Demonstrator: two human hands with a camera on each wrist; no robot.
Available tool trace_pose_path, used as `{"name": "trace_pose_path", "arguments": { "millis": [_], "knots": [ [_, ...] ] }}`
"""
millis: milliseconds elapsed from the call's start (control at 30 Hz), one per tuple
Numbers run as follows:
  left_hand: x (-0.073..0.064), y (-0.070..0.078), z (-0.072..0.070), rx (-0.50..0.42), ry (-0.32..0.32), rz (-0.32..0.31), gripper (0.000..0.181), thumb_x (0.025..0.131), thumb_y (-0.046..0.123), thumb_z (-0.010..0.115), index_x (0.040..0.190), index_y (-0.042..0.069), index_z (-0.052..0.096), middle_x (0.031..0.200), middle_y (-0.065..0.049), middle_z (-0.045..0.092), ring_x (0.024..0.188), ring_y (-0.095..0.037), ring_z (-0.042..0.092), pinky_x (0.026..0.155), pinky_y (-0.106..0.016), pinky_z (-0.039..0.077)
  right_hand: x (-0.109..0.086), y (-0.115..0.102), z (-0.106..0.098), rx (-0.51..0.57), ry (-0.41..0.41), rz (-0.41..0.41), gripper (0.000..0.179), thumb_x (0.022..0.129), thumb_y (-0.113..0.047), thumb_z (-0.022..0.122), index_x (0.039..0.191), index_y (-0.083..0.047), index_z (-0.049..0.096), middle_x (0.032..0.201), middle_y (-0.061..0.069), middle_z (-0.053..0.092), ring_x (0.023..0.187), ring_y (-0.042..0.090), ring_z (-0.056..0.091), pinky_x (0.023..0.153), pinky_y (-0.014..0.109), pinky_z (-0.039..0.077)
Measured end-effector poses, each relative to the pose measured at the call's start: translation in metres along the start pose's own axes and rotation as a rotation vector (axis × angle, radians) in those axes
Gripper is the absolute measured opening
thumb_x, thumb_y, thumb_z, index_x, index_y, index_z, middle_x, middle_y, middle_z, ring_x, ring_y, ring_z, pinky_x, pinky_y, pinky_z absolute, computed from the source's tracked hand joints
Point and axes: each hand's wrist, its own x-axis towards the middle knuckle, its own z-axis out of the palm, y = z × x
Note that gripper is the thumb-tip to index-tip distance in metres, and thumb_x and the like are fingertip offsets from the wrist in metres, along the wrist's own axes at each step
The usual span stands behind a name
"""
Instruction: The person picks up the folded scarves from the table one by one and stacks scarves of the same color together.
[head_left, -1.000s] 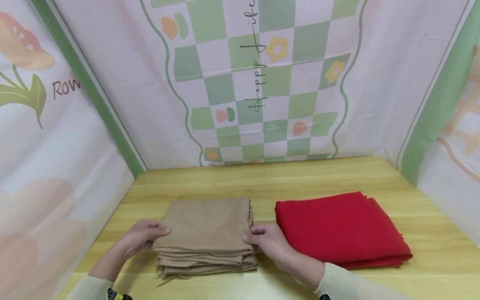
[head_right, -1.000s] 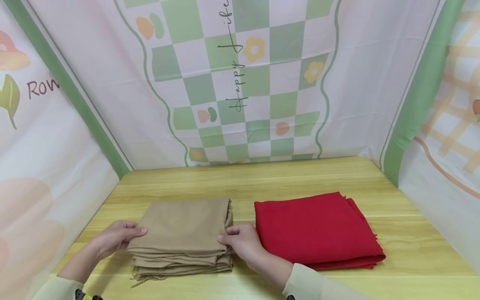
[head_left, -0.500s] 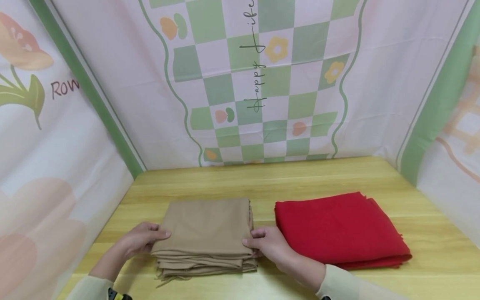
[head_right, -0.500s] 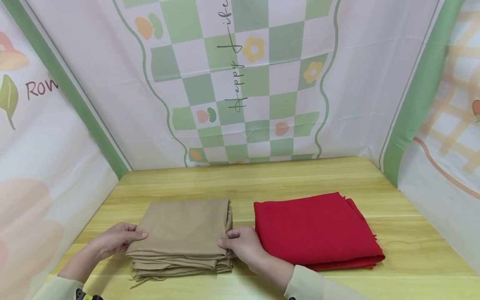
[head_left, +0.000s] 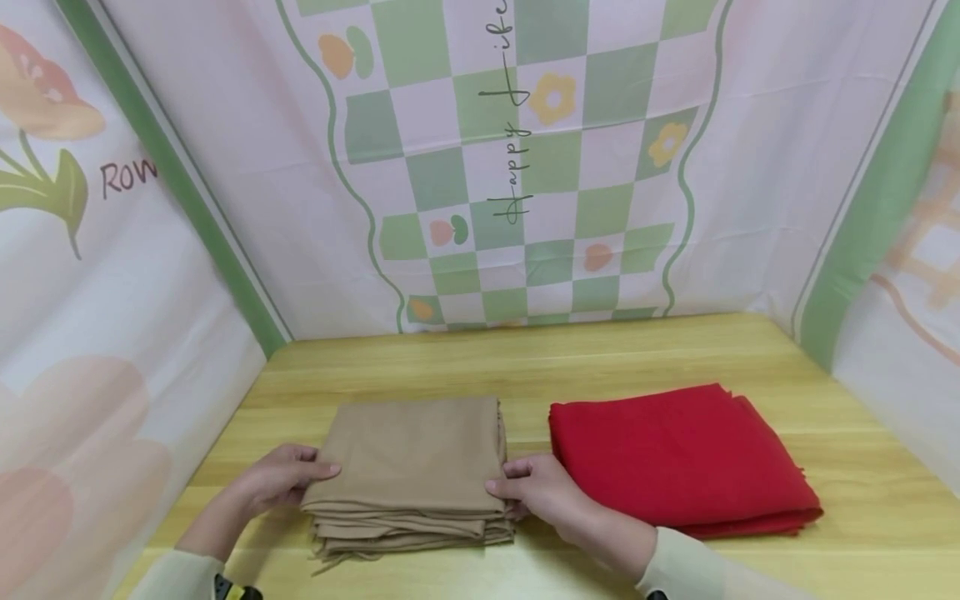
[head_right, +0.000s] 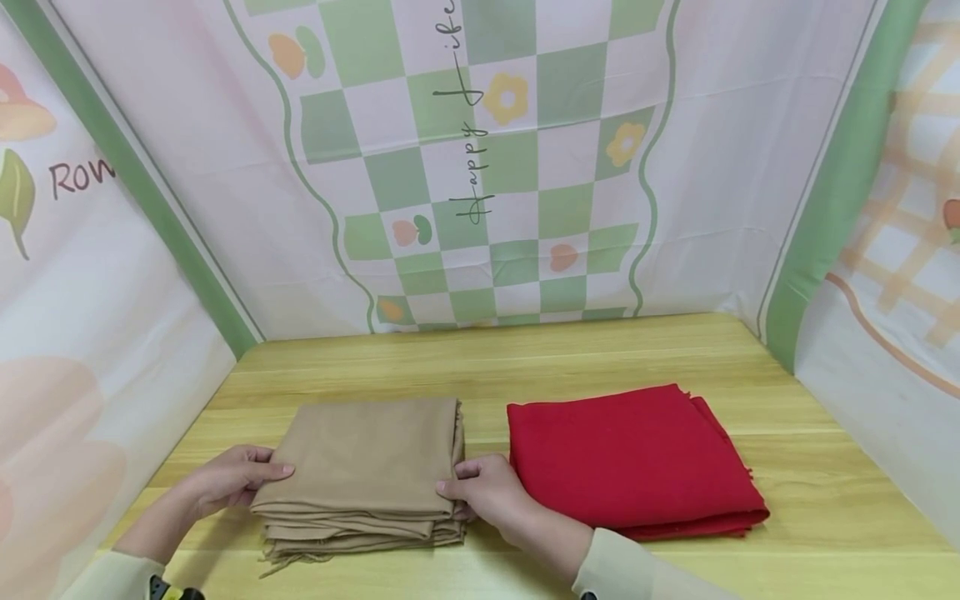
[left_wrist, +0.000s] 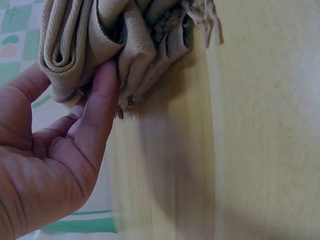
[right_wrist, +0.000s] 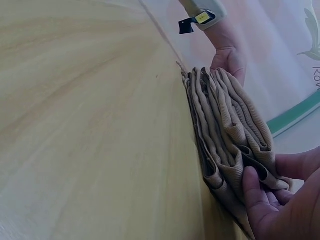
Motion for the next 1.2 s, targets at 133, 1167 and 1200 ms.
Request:
{"name": "trace_pose_path", "arguments": {
  "millis": [133, 1167, 1200],
  "knots": [
    [-0.001, 0.002, -0.001, 0.024, 0.002, -0.004, 0.048, 0.092, 0.016, 0.068, 0.120, -0.019, 0.051, 0.094, -0.015, 0.070, 0.084, -0.025, 0.069, 0.074, -0.039, 0.057, -0.001, -0.002, -0.002, -0.005, -0.030, -0.001, 0.016, 0.089, -0.008, 0.070, 0.094, 0.006, 0.065, 0.075, 0.003, 0.059, 0.065, 0.013, 0.058, 0.067, 0.036, 0.057],
    [0.001, 0.024, -0.010, 0.201, 0.183, 0.074, 0.056, 0.094, 0.017, 0.064, 0.129, -0.021, 0.042, 0.116, -0.024, 0.059, 0.099, -0.027, 0.062, 0.083, -0.039, 0.054, -0.005, -0.031, -0.039, -0.026, -0.236, -0.016, 0.056, 0.091, -0.009, 0.067, 0.129, 0.022, 0.042, 0.116, 0.026, 0.061, 0.100, 0.036, 0.064, 0.085, 0.042, 0.053],
    [0.001, 0.026, -0.010, 0.191, 0.188, 0.083, 0.055, 0.095, 0.016, 0.063, 0.129, -0.021, 0.041, 0.117, -0.026, 0.058, 0.100, -0.028, 0.062, 0.084, -0.039, 0.054, -0.006, -0.032, -0.041, -0.029, -0.233, -0.017, 0.056, 0.091, -0.010, 0.067, 0.129, 0.023, 0.042, 0.116, 0.026, 0.061, 0.101, 0.037, 0.064, 0.085, 0.042, 0.053]
  ]
}}
